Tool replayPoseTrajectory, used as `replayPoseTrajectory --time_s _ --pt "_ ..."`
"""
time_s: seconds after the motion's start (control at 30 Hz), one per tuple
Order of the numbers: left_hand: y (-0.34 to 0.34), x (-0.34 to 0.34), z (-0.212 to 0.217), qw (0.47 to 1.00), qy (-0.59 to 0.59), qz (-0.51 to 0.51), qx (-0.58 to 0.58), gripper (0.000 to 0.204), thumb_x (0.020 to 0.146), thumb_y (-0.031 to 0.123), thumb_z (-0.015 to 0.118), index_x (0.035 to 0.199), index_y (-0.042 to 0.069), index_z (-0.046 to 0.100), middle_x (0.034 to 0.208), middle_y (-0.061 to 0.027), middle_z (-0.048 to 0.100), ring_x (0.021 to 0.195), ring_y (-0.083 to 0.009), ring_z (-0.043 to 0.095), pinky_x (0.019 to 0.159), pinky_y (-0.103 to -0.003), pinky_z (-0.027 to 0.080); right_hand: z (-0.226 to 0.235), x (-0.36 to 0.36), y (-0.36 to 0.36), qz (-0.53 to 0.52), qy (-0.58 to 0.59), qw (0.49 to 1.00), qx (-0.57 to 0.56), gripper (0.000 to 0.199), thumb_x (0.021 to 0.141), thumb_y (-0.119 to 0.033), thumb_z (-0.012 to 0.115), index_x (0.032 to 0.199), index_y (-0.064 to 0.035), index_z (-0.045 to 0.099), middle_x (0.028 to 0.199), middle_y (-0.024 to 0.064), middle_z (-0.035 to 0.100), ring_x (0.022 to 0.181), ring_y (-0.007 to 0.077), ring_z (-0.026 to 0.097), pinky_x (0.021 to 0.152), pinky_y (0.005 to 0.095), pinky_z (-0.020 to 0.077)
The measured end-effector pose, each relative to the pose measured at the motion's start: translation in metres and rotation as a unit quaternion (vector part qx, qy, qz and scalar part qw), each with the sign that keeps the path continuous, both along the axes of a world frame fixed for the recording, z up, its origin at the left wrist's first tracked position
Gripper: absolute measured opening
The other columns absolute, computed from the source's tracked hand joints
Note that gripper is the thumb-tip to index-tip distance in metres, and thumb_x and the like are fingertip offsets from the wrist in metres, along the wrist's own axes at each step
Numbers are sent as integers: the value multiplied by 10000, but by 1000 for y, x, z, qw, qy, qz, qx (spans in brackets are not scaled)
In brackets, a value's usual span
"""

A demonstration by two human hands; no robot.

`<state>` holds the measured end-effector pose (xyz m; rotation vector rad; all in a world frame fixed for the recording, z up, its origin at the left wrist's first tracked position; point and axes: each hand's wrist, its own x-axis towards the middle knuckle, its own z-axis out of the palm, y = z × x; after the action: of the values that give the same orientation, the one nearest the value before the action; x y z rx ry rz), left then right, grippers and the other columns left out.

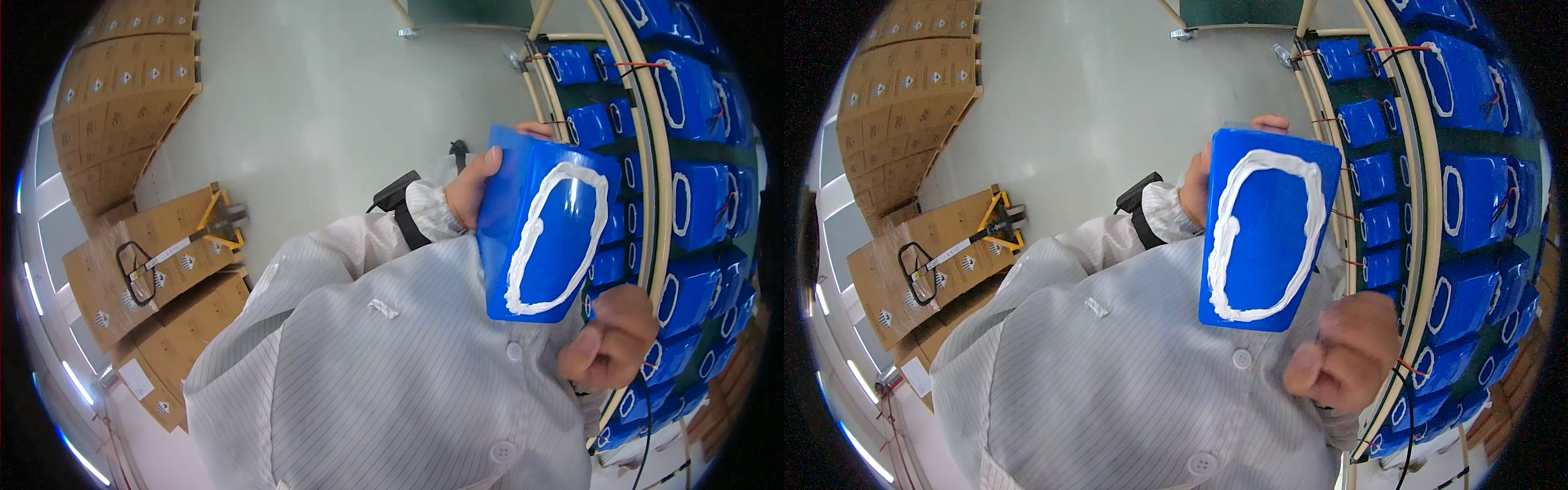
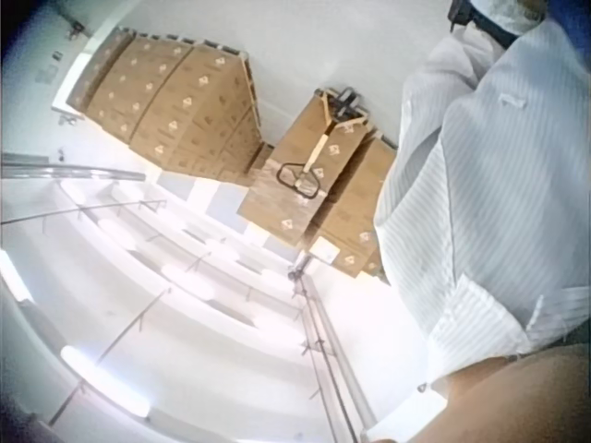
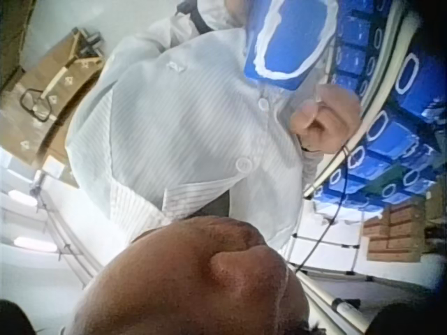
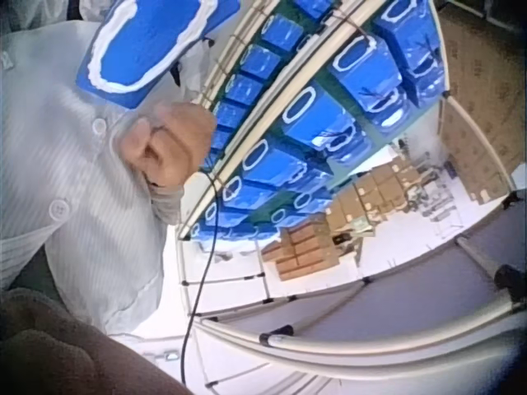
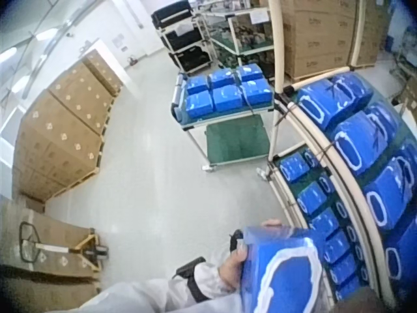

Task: Inspecting and assembling wiring on blue battery pack units in a factory setting.

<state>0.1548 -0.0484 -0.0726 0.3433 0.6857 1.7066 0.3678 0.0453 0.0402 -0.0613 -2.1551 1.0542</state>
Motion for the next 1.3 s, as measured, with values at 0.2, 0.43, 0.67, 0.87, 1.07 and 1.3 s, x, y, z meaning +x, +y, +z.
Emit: replayPoseTrajectory --time_s 0.2,0.43,0.67,0.87,1.07,1.3 --pt "0 -1 -7 996 -46 -43 57 876 893 660 575 1477 29 405 1446 -154 495 1306 -314 550 1085 -454 480 -10 -14 -8 -213 -81 969 -91 641 1000 -100 499 1539 94 211 1250 287 615 841 255 690 751 321 553" --pt "2 -1 -2 996 -37 -53 53 1023 822 720 644 1521 51 312 1396 -174 554 1261 -315 591 1068 -446 493 -6 -33 -13 -151 -88 960 -221 788 932 -278 591 1535 88 241 1396 297 514 1094 325 646 961 425 502" --pt "1 1 -2 997 -46 -43 40 1037 812 716 652 1519 40 308 1371 -177 572 1242 -301 603 1048 -428 505 -12 -29 -17 -107 -167 950 -242 731 893 -307 606 1461 78 356 1365 240 499 1204 325 567 1018 442 464" --pt "2 -1 -9 996 -58 -44 55 951 852 646 619 1514 31 324 1371 -168 568 1239 -275 602 1052 -413 500 -11 -31 -17 -101 -166 949 -249 665 880 -295 618 1411 61 433 1314 210 522 1184 305 566 989 427 475" --pt "3 -1 -13 995 -51 -40 80 826 903 576 569 1482 11 402 1462 -147 469 1250 -274 590 1060 -411 494 -13 -33 -17 -113 -149 939 -287 664 883 -335 634 1390 60 467 1296 205 536 1177 299 569 989 419 471" --pt "3 -6 -4 998 -42 -44 29 961 763 632 787 1452 70 422 1321 -121 593 1221 -256 606 1057 -392 496 -18 -32 -20 -112 -110 936 -315 541 975 -281 544 1379 72 476 1328 203 539 1160 277 581 1001 390 452"
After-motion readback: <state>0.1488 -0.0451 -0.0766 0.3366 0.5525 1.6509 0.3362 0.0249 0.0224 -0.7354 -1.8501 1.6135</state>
